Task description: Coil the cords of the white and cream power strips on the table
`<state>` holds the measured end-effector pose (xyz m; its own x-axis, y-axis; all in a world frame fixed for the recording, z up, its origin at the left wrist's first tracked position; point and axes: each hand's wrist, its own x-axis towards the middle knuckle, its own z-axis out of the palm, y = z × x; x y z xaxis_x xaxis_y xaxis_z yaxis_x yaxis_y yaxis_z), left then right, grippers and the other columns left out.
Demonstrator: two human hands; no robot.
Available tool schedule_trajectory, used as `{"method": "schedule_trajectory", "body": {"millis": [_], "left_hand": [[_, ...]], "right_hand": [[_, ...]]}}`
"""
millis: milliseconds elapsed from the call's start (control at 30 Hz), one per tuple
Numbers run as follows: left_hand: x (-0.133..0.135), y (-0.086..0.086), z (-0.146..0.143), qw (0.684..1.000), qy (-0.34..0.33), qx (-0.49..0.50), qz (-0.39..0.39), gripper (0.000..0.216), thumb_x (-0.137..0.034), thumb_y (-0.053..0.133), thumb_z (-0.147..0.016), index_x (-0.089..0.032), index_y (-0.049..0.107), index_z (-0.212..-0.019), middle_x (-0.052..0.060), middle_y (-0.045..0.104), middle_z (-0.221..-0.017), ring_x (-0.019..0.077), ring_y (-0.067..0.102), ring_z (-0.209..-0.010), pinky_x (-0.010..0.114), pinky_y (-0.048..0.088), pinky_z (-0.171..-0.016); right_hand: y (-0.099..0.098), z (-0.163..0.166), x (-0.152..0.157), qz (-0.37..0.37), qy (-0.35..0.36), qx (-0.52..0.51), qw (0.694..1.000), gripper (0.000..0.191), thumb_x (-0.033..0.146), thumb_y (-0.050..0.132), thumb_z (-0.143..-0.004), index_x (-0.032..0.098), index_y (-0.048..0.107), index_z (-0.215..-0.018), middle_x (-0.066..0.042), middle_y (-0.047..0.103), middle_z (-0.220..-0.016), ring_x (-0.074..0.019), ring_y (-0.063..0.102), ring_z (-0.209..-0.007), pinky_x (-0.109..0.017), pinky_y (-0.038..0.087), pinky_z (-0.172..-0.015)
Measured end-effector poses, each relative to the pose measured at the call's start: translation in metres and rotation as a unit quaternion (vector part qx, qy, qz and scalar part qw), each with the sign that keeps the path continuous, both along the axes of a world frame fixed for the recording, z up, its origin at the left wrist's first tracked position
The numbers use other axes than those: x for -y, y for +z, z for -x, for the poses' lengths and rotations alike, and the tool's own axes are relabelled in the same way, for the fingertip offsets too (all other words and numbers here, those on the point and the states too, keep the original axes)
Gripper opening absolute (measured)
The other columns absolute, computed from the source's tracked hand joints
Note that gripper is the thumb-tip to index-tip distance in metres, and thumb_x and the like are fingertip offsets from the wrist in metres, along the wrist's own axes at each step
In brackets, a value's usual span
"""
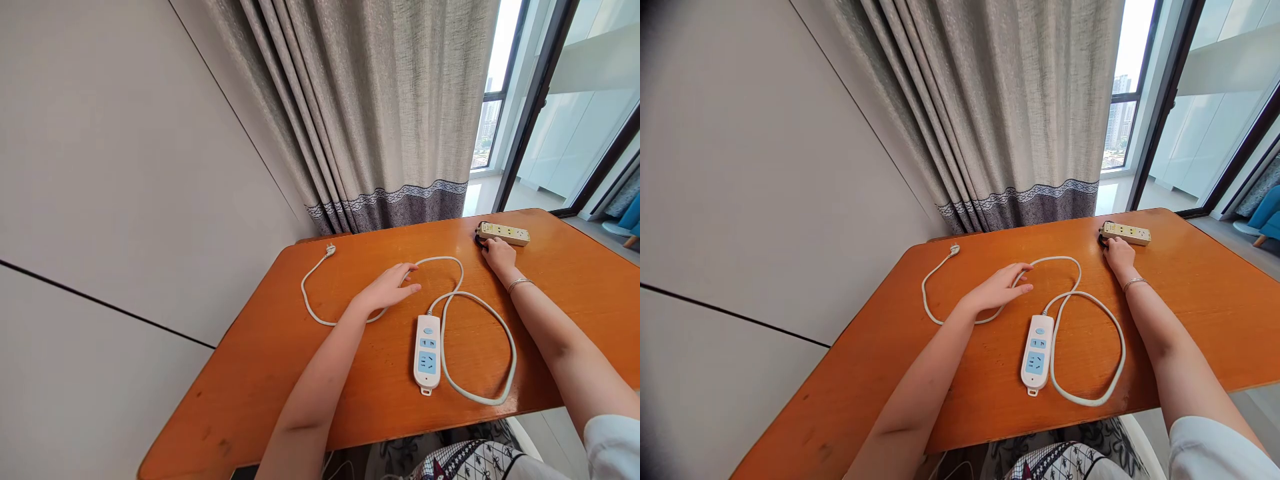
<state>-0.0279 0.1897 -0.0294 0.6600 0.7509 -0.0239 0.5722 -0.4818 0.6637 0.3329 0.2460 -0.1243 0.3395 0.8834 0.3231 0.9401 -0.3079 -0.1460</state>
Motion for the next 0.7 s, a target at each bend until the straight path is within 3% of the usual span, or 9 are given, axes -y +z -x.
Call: {"method": "schedule_trajectory", "body": {"millis": [200,433,600,700], "left_hand": [[0.0,0.001,0.0,1.0,-0.005,-0.01,-0.005,0.048,-0.041,0.057,-0.09,-0.018,0.051,-0.133,0.015,0.054,-0.143,0.0271,0.062,-0.12,0.043,0.047,-0.105],[0.002,0.002,0.0,1.0,-0.011,-0.025,-0.008,0.051,-0.042,0.055,-0.091,-0.017,0.05,-0.135,0.015,0.053,-0.143,0.027,0.062,-0.12,0.042,0.047,-0.104],[0.002,0.002,-0.001,0.999,-0.014,-0.03,-0.013,0.047,-0.041,0.055,-0.091,-0.018,0.052,-0.132,0.015,0.056,-0.139,0.0269,0.062,-0.118,0.042,0.048,-0.104],[0.001,0.0,-0.001,0.999,-0.016,-0.028,-0.01,0.048,-0.042,0.055,-0.091,-0.019,0.052,-0.132,0.015,0.056,-0.14,0.0269,0.062,-0.118,0.043,0.047,-0.104]], "right_hand": [[0.001,0.003,0.005,0.006,-0.008,0.001,1.0,0.044,0.038,0.04,-0.098,0.017,0.074,-0.116,-0.017,0.069,-0.111,-0.0279,0.067,-0.098,-0.034,0.05,-0.075],[0.009,-0.013,-0.005,0.058,0.004,-0.041,0.997,0.037,0.027,0.05,-0.091,0.024,0.076,-0.117,-0.013,0.072,-0.117,-0.0274,0.068,-0.101,-0.033,0.051,-0.076],[0.017,-0.036,-0.025,0.089,0.03,-0.077,0.993,0.025,0.031,0.063,-0.083,0.029,0.081,-0.1,-0.007,0.076,-0.107,-0.0237,0.069,-0.089,-0.029,0.049,-0.071],[0.019,-0.045,-0.037,0.06,0.05,-0.084,0.993,0.015,0.034,0.071,-0.077,0.028,0.083,-0.085,-0.008,0.076,-0.09,-0.0208,0.068,-0.077,-0.029,0.049,-0.07]]}}
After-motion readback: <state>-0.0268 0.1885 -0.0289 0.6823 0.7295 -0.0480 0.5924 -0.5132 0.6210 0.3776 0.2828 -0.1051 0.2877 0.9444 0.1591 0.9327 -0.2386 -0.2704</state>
